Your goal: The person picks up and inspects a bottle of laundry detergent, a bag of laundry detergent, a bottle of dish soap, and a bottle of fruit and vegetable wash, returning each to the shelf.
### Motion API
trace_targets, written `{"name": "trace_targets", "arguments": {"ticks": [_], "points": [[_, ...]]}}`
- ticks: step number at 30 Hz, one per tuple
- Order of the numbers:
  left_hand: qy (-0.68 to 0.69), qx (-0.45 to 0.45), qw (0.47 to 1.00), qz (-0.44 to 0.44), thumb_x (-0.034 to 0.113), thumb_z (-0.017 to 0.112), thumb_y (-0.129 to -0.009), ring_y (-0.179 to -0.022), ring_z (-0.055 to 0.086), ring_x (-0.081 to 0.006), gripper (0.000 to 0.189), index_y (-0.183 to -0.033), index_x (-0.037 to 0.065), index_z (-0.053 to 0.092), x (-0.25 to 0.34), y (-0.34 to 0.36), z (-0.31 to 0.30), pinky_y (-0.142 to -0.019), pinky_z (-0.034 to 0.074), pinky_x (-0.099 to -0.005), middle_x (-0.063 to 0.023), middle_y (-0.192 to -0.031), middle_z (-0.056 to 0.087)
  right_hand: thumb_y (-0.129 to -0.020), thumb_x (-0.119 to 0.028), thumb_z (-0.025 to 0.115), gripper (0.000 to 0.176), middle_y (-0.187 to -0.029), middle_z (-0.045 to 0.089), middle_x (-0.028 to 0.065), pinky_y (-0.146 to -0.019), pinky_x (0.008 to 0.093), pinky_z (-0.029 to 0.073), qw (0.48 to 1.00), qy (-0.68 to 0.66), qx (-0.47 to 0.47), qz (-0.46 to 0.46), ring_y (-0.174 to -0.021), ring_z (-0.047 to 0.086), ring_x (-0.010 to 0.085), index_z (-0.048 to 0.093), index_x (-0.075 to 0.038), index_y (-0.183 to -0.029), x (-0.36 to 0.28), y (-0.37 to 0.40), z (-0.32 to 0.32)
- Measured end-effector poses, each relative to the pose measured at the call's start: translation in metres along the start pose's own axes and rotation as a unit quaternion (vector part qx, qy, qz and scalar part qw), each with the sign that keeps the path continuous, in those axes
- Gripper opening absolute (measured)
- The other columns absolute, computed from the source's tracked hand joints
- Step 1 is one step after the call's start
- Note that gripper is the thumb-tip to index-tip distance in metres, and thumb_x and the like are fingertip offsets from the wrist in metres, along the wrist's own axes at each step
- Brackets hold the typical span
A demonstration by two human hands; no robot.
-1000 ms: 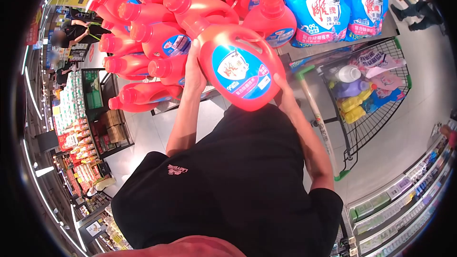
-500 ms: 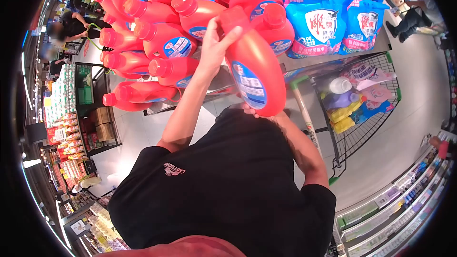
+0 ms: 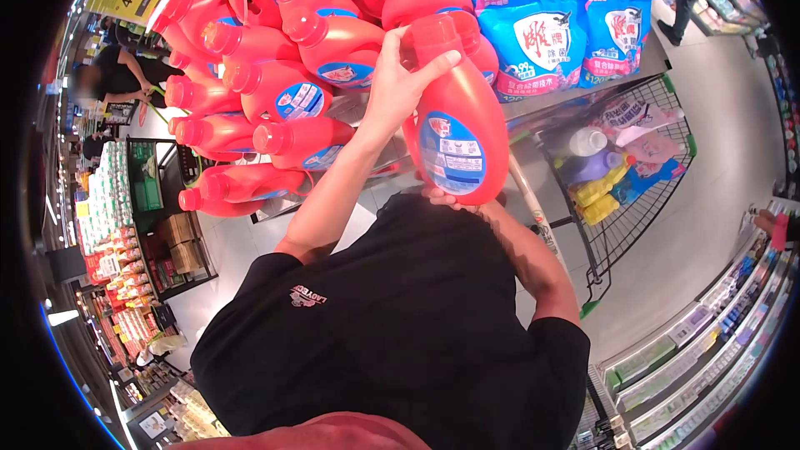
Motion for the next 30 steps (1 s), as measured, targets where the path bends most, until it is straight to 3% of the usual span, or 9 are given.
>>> {"name": "trace_targets", "arguments": {"ticks": [8,15,18,19,21,23,26,27,30], "points": [[-0.030,0.015,0.999,0.004,0.022,0.089,-0.085,-0.112,0.069,-0.0233,0.071,-0.136,-0.004,0.046,-0.010,-0.007,-0.005,-0.093,0.060,-0.0364,-0.0190,-0.125,0.067,-0.097,-0.051,0.063,0.085,-0.113,0.052,0.0308,-0.089,0.0561,0.062,0.999,0.026,-0.001,-0.018,-0.095,0.058,0.0407,0.037,0.008,-0.151,-0.002,-0.001,0.003],[0.017,0.008,1.000,-0.014,0.019,0.085,-0.087,-0.110,0.069,-0.0221,0.064,-0.134,-0.004,0.049,0.008,0.001,-0.007,-0.095,0.057,-0.0361,-0.0164,-0.122,0.068,-0.097,-0.053,0.063,0.084,-0.111,0.053,0.0302,-0.088,0.0549,0.063,0.995,0.074,0.026,-0.065,-0.093,0.059,0.0402,0.039,0.008,-0.150,0.000,-0.005,0.012],[0.052,-0.012,0.998,-0.013,0.020,0.083,-0.088,-0.105,0.069,-0.0208,0.057,-0.132,-0.002,0.053,0.012,0.007,-0.017,-0.094,0.055,-0.0341,-0.0129,-0.116,0.069,-0.096,-0.054,0.063,0.084,-0.110,0.054,0.0299,-0.087,0.0543,0.063,0.967,0.185,0.092,-0.147,-0.091,0.059,0.0399,0.040,0.008,-0.149,-0.012,0.004,0.000],[0.057,-0.019,0.998,-0.026,0.019,0.082,-0.089,-0.103,0.069,-0.0197,0.055,-0.131,-0.001,0.054,0.009,0.008,-0.024,-0.093,0.055,-0.0334,-0.0115,-0.113,0.069,-0.097,-0.061,0.058,0.083,-0.104,0.059,0.0241,-0.088,0.0520,0.061,0.937,0.259,0.149,-0.178,-0.085,0.061,0.0372,0.046,0.004,-0.147,-0.022,0.011,-0.018],[0.076,-0.014,0.996,-0.039,0.019,0.084,-0.087,-0.095,0.068,-0.0160,0.053,-0.128,-0.001,0.057,0.012,0.015,-0.035,-0.089,0.054,-0.0313,-0.0080,-0.105,0.069,-0.099,-0.062,0.053,0.080,-0.112,0.063,0.0225,-0.091,0.0510,0.060,0.908,0.319,0.142,-0.234,-0.094,0.064,0.0365,0.047,0.002,-0.148,-0.033,0.019,-0.039],[0.009,0.035,0.999,-0.040,0.017,0.087,-0.085,-0.096,0.068,-0.0154,0.053,-0.126,0.000,0.058,0.025,0.019,-0.046,-0.089,0.054,-0.0310,-0.0079,-0.104,0.070,-0.103,-0.062,0.045,0.076,-0.136,0.063,0.0190,-0.103,0.0533,0.054,0.884,0.302,0.168,-0.316,-0.117,0.066,0.0347,0.048,-0.002,-0.149,-0.020,0.012,-0.014],[0.002,0.082,0.995,-0.059,0.013,0.092,-0.078,-0.097,0.069,-0.0152,0.052,-0.118,0.001,0.061,0.039,0.029,-0.065,-0.088,0.056,-0.0311,-0.0081,-0.104,0.071,-0.102,-0.066,0.046,0.077,-0.142,0.062,0.0174,-0.110,0.0548,0.049,0.823,0.332,0.284,-0.362,-0.123,0.064,0.0372,0.047,-0.008,-0.152,-0.027,-0.006,-0.004],[0.027,0.085,0.995,-0.055,0.013,0.093,-0.078,-0.097,0.069,-0.0152,0.051,-0.116,0.001,0.061,0.033,0.033,-0.073,-0.088,0.056,-0.0316,-0.0083,-0.103,0.072,-0.101,-0.072,0.044,0.082,-0.151,0.055,0.0168,-0.115,0.0532,0.044,0.815,0.337,0.307,-0.358,-0.137,0.056,0.0318,0.046,-0.010,-0.154,-0.023,-0.016,0.004],[0.058,0.090,0.992,-0.062,0.000,0.088,-0.073,-0.097,0.070,-0.0176,0.042,-0.107,0.002,0.063,0.017,0.056,-0.093,-0.089,0.056,-0.0343,-0.0089,-0.099,0.072,-0.101,-0.072,0.042,0.082,-0.155,0.051,0.0114,-0.118,0.0530,0.042,0.854,0.297,0.297,-0.308,-0.139,0.053,0.0294,0.043,-0.012,-0.156,-0.026,-0.016,-0.021]]}}
Point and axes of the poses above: each hand's wrist, its own y-axis away from the middle knuckle, its own z-axis out of the palm, x = y × z, the point moved 5 cm from there along -y, towards the middle knuckle
